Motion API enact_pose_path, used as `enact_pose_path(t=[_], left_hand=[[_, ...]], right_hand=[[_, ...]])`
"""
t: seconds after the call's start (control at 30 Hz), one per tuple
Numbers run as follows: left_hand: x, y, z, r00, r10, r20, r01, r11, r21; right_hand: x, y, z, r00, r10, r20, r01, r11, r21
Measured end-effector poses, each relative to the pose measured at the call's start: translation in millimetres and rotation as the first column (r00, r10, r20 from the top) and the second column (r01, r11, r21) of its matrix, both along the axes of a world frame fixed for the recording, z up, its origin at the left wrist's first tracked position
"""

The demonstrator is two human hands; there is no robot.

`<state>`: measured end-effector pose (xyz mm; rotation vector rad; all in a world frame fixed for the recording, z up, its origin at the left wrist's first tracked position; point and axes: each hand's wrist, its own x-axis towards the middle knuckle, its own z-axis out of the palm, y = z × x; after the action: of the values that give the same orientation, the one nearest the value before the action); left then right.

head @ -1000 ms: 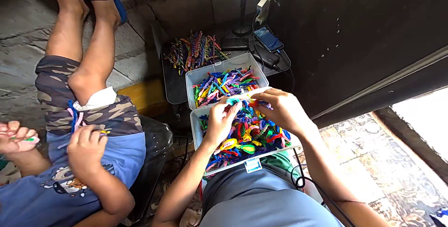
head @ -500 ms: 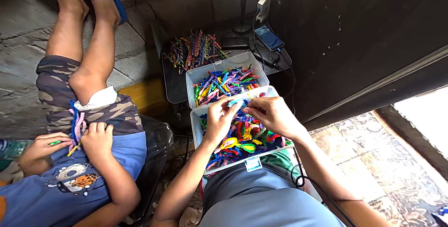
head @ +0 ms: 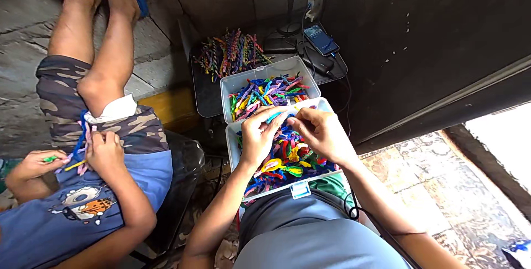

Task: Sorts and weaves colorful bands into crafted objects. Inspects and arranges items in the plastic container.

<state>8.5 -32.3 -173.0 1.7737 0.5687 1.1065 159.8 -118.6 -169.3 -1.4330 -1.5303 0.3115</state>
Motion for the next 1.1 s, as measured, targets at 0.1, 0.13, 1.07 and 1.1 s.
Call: enact_pose_path(t=[0.1,0.13,1.07,1.1], left_hand=[[-0.7,-0.5,-0.6,1.0,0.025,0.003,-0.025,0.999,0.025],[-0.8,-1.1,-0.1,1.0,0.017,0.016,-0.018,1.0,0.026],[-3.8,0.9,0.7,0.978,0.131,0.161,-0.142,0.988,0.058],[-4.1,0.8,0.6,0.978,0.133,0.158,-0.144,0.988,0.057]], right_hand=[[-0.9,1.6,-3.6,0.992,-0.041,-0.12,0.051,0.995,0.083],[-2.4,1.2,-3.3,0.981,-0.033,-0.19,0.049,0.996,0.078],[18.3,3.8,-9.1,0.849,0.52,0.091,-0.398,0.744,-0.537],[20.0,1.6,-6.7,0.878,0.458,0.14,-0.321,0.78,-0.537]])
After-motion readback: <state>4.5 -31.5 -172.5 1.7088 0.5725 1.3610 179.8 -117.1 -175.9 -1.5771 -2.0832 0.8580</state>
